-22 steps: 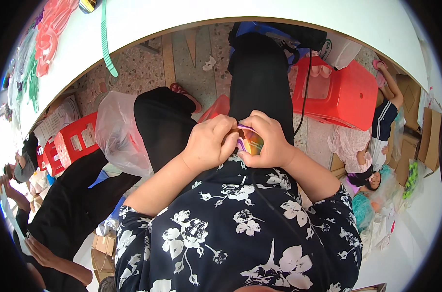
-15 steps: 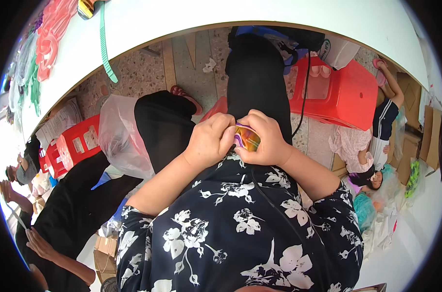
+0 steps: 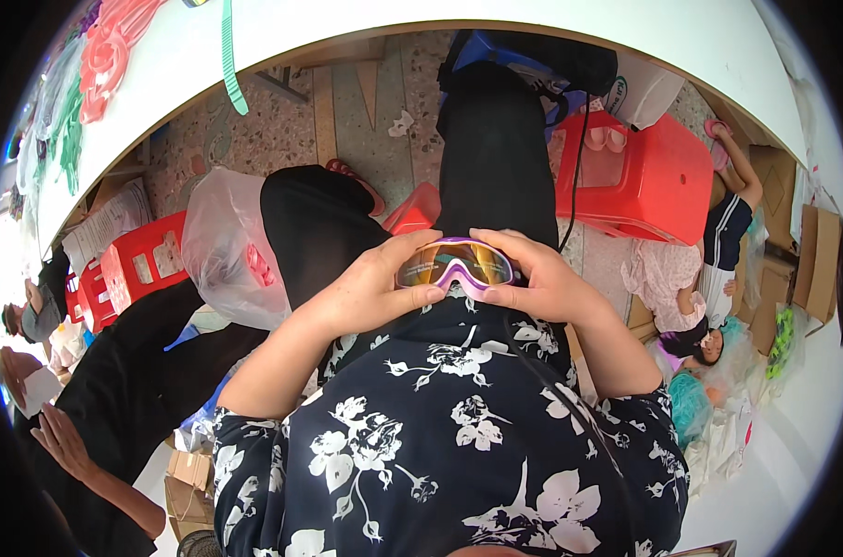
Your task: Assembling colorful swimming goggles by attaching the lenses to the nose bridge and head straps.
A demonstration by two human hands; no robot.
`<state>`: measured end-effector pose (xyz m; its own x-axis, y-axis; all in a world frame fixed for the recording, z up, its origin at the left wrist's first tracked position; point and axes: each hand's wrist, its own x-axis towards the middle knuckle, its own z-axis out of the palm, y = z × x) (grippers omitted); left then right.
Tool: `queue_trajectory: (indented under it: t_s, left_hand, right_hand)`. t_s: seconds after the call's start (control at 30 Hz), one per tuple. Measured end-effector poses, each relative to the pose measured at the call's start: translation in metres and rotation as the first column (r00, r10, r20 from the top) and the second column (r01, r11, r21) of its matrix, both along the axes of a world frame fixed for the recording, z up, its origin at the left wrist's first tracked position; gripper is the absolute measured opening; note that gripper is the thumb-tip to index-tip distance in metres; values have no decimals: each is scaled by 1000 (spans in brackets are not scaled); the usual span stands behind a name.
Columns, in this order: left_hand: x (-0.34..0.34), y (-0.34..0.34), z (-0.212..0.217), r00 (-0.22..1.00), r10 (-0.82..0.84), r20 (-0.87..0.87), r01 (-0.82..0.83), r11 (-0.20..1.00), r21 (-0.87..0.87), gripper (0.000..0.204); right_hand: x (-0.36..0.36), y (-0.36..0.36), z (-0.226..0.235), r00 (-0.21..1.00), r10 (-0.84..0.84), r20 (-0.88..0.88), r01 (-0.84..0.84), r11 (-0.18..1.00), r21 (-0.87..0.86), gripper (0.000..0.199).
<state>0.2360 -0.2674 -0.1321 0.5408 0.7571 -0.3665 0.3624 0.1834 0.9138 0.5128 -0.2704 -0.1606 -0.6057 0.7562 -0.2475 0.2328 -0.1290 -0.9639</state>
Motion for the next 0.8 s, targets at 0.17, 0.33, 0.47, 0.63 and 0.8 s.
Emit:
queue_trajectory:
  t_s: [0.17, 0.33, 0.47, 0.63, 0.8]
  left_hand:
    - [3, -19, 1, 999, -3, -32, 9, 981, 193, 68]
    - [7, -31, -4, 997, 82, 0, -80, 968, 239, 69]
    - [17, -27, -2, 990, 137, -40, -101, 875, 474, 61]
    - [38, -18, -14, 951, 309, 12, -219, 647, 731, 52]
    - [44, -19, -21, 946, 324, 3, -213, 615, 759, 49]
  right_hand:
    - [-8, -20, -7, 971, -169, -167, 143, 977, -158, 66]
    - [-22, -28, 7, 922, -309, -233, 183, 879, -441, 64]
    - [-32, -28, 7, 933, -342, -108, 337, 939, -62, 57]
    - [-54, -20, 5, 870, -488, -63, 465, 773, 432, 47]
    - [-53, -23, -14, 854, -516, -68, 504, 788, 354, 44]
